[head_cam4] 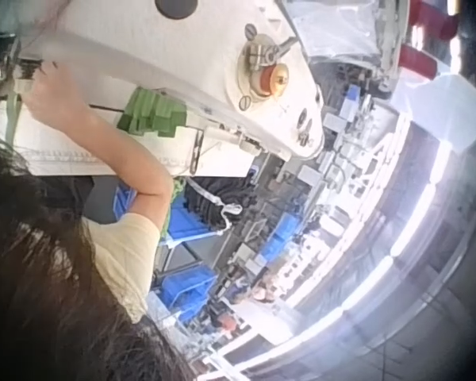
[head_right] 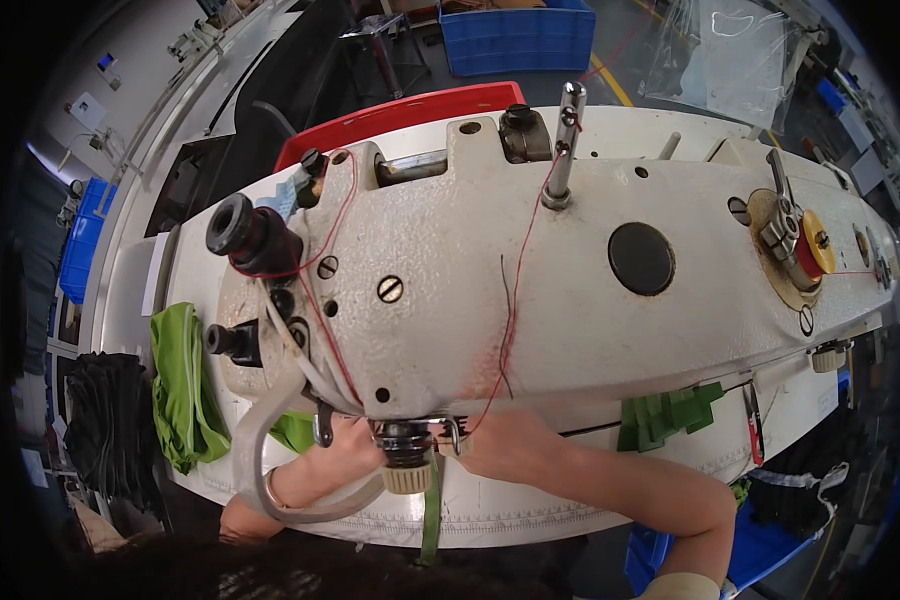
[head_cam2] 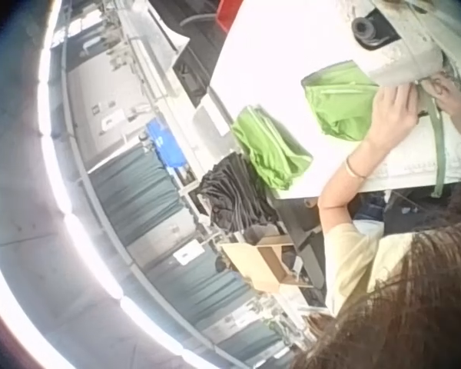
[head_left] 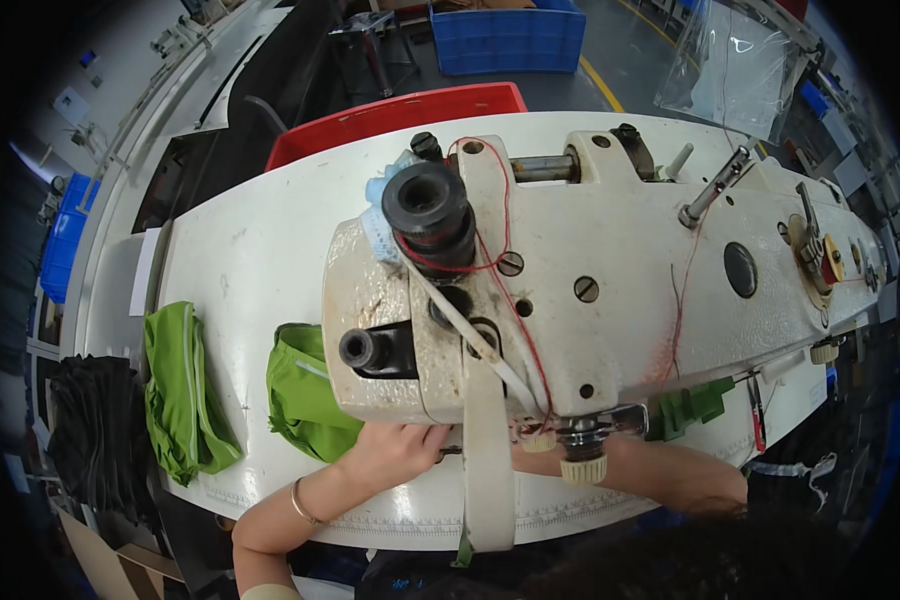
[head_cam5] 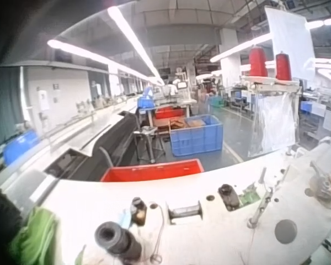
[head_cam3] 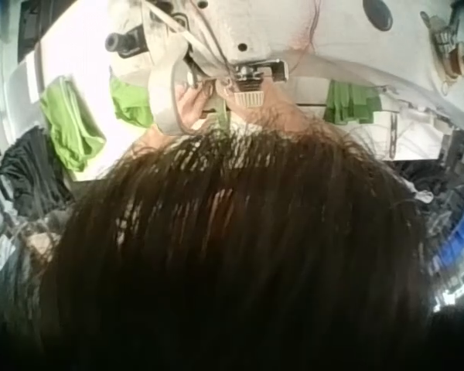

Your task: The recorder is using an industrial sewing machine to sew straps and labels onto green leather bags.

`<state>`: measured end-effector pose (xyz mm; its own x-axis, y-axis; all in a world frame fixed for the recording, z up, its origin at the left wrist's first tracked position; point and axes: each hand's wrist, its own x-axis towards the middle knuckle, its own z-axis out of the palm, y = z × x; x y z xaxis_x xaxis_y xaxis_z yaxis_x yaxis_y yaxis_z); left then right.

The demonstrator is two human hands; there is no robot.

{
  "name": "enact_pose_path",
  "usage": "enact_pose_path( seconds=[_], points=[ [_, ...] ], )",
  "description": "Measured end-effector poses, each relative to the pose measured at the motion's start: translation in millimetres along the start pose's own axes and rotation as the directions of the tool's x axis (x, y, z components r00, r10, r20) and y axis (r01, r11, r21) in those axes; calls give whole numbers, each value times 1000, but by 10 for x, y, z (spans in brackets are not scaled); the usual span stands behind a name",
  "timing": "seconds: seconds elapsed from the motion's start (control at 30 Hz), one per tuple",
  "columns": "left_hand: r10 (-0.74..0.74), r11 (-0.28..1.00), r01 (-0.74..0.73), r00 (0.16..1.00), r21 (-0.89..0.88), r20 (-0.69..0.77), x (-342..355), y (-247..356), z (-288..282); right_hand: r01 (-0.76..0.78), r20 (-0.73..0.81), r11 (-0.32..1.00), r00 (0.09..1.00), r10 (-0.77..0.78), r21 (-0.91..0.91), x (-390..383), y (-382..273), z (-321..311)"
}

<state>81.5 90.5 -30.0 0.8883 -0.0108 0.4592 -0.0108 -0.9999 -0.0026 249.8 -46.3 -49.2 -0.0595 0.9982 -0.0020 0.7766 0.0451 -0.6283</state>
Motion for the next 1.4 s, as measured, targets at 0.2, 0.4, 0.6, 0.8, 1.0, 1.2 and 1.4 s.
enact_pose_path(
  seconds=[0.2, 0.4, 0.6, 0.8, 1.0, 1.2, 1.4],
  points=[
    [-196, 936, 248, 957, -250, 216, 54, -64, -107, -146, 41, 976, 989, 141, 161, -55, 121, 219],
    [-114, 965, 125, 991, -230, 64, 25, -43, -52, 226, -49, 938, 968, -247, -264, -91, 30, 46],
    [-301, 862, 403, 895, -308, 329, -103, -62, -112, 342, -7, 890, 933, -360, -301, -100, 8, -73],
    [-270, 868, 355, 924, -348, 270, 17, -20, -207, 391, -46, 821, 893, -448, -417, -182, 333, 628],
    [-283, 863, 382, 908, -331, 310, -18, -44, -157, 353, -13, 859, 923, -385, -370, -141, 123, 247],
    [-279, 844, 373, 919, -386, 277, -26, -67, -187, 427, -29, 843, 887, -460, -327, -129, 107, 50],
    [-435, 393, 682, 729, -617, 528, -266, -74, 47, 419, -53, 824, 880, -472, -383, -97, -3, -71]
  ],
)
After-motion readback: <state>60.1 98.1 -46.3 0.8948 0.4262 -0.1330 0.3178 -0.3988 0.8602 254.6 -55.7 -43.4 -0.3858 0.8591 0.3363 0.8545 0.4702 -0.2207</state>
